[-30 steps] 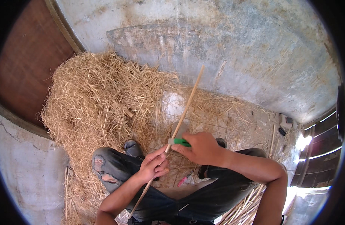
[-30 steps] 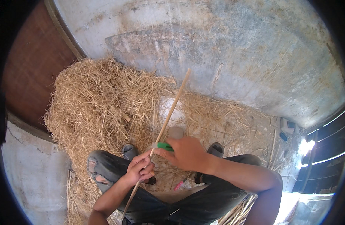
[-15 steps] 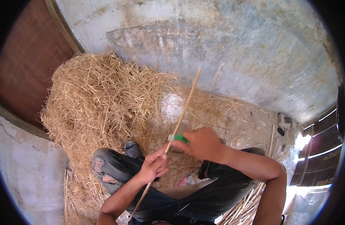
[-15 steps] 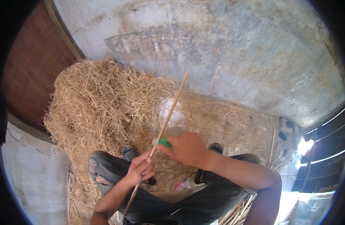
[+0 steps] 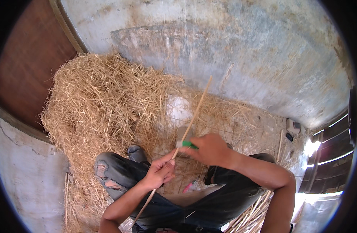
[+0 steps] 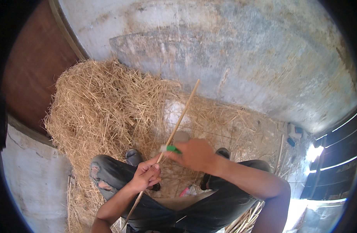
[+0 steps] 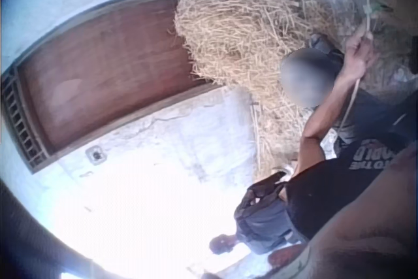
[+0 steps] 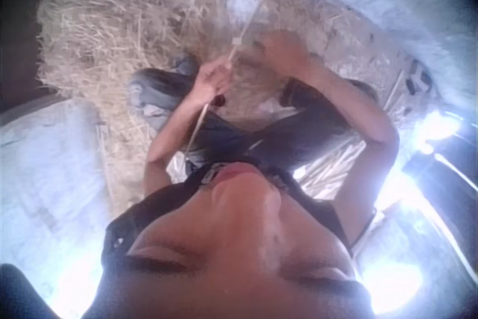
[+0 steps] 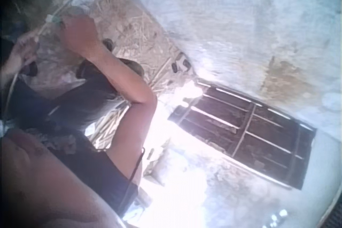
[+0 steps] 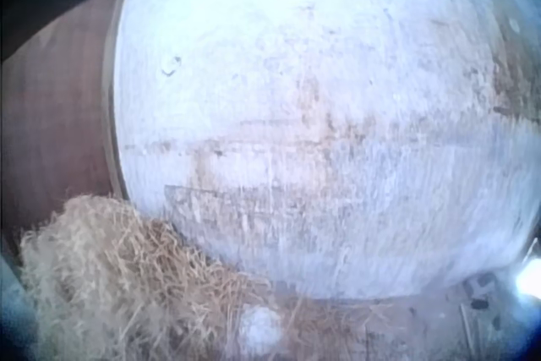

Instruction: The person shaves a thin wood stick using a large knife and a small green scraping tool while sitting in a workspace covered in straw.

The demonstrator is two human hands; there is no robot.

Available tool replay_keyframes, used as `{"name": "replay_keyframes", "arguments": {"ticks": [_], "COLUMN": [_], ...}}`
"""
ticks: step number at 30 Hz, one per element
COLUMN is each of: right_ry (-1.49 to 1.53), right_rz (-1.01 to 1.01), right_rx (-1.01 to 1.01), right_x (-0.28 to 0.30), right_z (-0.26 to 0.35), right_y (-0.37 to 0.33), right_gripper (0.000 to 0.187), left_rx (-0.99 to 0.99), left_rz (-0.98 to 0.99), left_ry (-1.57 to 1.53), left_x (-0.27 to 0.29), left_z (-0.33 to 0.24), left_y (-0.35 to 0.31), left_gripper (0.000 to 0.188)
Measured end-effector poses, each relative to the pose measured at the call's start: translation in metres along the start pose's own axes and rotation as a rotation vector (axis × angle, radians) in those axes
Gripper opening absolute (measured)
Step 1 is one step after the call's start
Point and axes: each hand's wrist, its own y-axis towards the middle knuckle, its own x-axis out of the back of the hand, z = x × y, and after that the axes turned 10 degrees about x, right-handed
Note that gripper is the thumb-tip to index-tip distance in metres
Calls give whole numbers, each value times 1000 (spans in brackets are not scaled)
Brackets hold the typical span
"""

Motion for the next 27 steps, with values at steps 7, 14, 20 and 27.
{"name": "replay_keyframes", "arguments": {"ticks": [7, 14, 20, 27], "right_ry": [44, 103, 414, 386], "right_rz": [-282, -370, -612, -585], "right_rx": [-468, -378, -316, -379], "right_x": [47, 52, 37, 51], "right_z": [-117, -96, -98, -98], "right_y": [23, 13, 16, 17], "right_gripper": [60, 64, 56, 47], "left_rx": [56, 39, -14, 17], "left_rz": [43, 121, 122, 145], "left_ry": [105, -16, 42, -3], "left_x": [4, 3, 0, 1], "left_z": [10, 3, -2, 0], "left_y": [-11, -5, -5, -7], "left_gripper": [52, 52, 51, 52]}}
